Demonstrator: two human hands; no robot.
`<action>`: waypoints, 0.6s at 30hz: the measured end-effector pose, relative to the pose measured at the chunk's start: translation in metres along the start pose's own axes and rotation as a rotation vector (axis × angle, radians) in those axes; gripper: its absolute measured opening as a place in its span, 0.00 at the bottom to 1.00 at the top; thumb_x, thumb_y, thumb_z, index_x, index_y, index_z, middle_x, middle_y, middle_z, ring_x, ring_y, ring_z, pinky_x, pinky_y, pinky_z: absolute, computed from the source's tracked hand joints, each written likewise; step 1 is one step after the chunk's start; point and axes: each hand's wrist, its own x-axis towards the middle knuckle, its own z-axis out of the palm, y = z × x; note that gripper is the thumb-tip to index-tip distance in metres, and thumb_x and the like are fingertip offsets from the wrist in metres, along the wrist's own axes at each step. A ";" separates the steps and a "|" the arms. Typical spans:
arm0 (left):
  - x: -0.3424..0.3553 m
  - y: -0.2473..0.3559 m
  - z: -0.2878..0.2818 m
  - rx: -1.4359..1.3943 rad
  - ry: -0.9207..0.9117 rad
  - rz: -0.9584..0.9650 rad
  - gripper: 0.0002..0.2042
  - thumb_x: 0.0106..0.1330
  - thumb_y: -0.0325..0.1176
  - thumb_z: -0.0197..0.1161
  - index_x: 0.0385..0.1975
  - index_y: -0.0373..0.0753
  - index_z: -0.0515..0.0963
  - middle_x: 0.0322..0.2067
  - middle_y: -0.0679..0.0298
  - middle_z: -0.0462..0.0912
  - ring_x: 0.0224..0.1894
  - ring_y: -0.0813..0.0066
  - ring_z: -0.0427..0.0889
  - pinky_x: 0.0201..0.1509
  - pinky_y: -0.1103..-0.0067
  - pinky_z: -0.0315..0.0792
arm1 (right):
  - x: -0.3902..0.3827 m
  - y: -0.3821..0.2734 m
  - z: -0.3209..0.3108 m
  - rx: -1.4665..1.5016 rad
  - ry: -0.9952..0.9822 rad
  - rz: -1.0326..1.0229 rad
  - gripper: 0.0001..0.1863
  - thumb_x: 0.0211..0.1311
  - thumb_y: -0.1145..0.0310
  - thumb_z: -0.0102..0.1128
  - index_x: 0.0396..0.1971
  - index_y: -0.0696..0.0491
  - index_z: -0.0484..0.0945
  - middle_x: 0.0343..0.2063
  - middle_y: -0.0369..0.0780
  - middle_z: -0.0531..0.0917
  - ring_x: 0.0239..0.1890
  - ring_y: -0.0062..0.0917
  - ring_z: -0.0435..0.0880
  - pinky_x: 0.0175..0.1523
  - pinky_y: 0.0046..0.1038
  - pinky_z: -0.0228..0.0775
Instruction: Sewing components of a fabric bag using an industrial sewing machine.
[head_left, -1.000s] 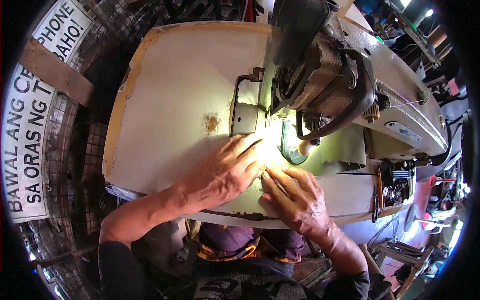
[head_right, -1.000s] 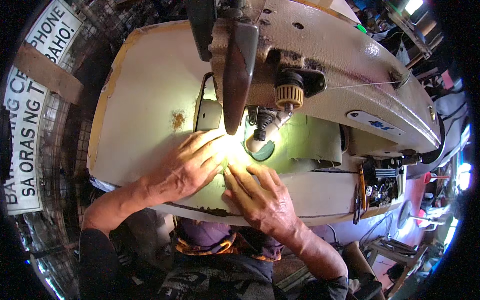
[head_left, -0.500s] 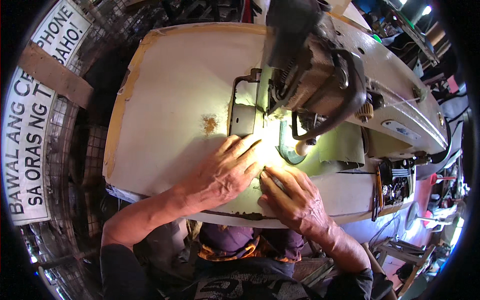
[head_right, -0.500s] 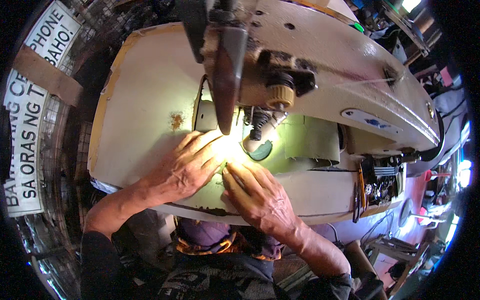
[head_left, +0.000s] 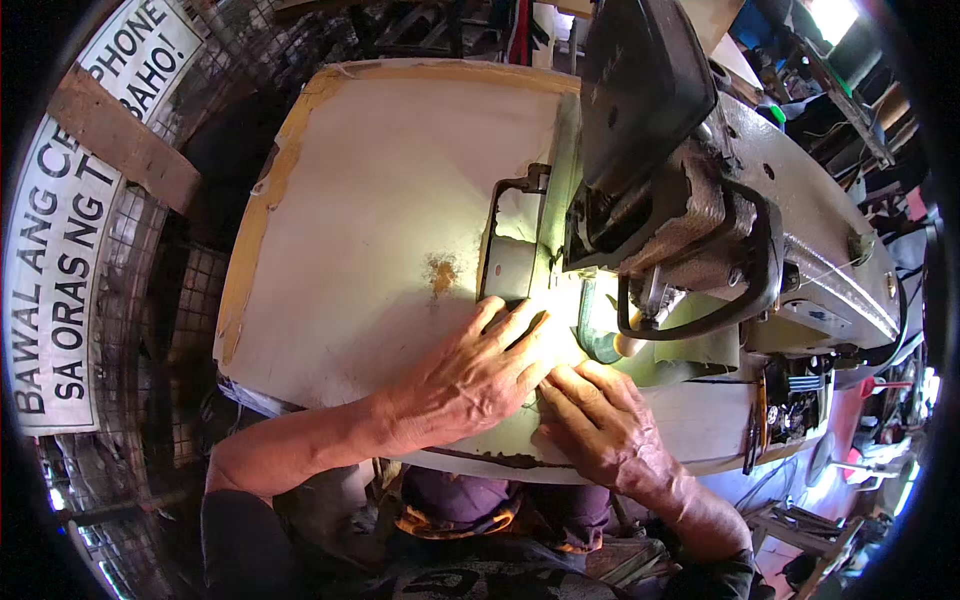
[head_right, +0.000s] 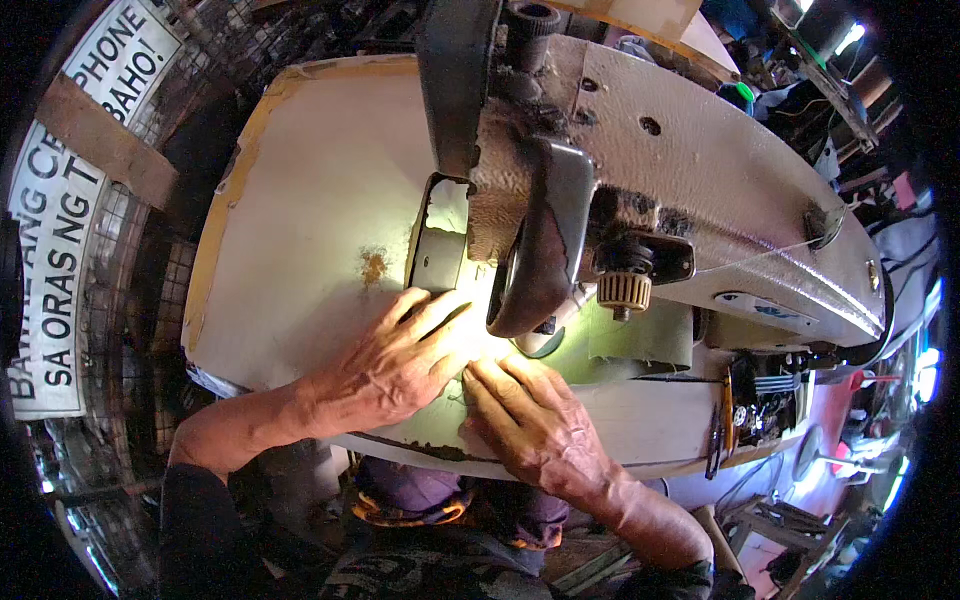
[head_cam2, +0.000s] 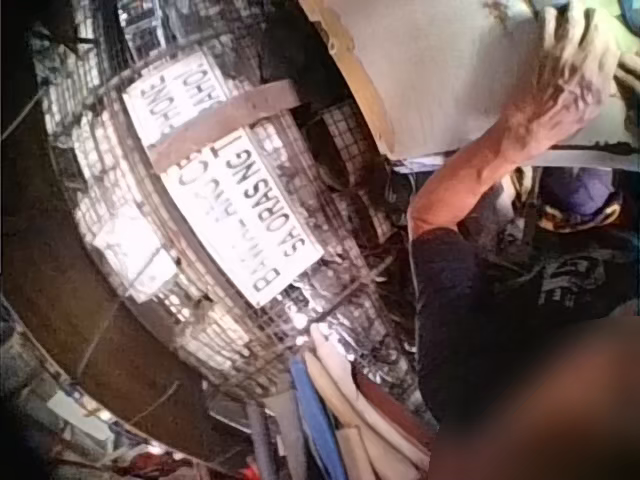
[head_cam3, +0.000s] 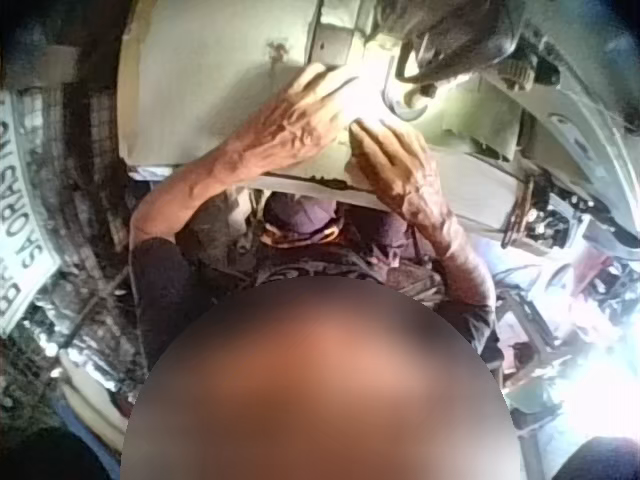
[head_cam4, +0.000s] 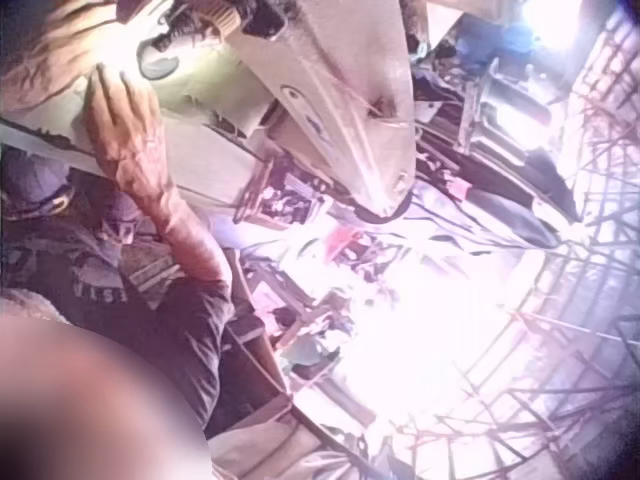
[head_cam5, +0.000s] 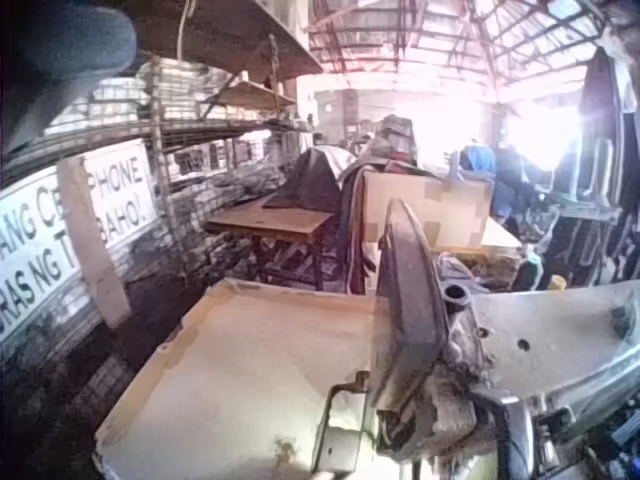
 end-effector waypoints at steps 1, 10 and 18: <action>0.001 0.000 0.001 -0.034 0.018 -0.022 0.19 0.62 0.31 0.57 0.50 0.27 0.77 0.56 0.45 0.75 0.63 0.51 0.71 0.67 0.57 0.65 | 0.001 0.001 0.000 -0.002 0.004 0.004 0.26 0.59 0.64 0.67 0.56 0.59 0.77 0.57 0.45 0.78 0.61 0.39 0.76 0.64 0.42 0.69; 0.002 -0.002 0.009 0.025 0.015 -0.033 0.22 0.62 0.32 0.58 0.56 0.30 0.76 0.62 0.46 0.70 0.65 0.53 0.69 0.68 0.55 0.63 | 0.005 0.007 -0.002 0.015 -0.050 0.027 0.28 0.60 0.59 0.68 0.58 0.58 0.76 0.59 0.43 0.78 0.61 0.35 0.76 0.63 0.39 0.69; 0.003 -0.007 0.011 0.019 -0.023 -0.055 0.22 0.60 0.29 0.60 0.54 0.28 0.76 0.62 0.45 0.69 0.66 0.52 0.69 0.67 0.54 0.66 | 0.013 0.018 -0.003 0.044 -0.071 0.053 0.30 0.59 0.57 0.69 0.58 0.58 0.76 0.56 0.45 0.80 0.54 0.38 0.78 0.58 0.38 0.70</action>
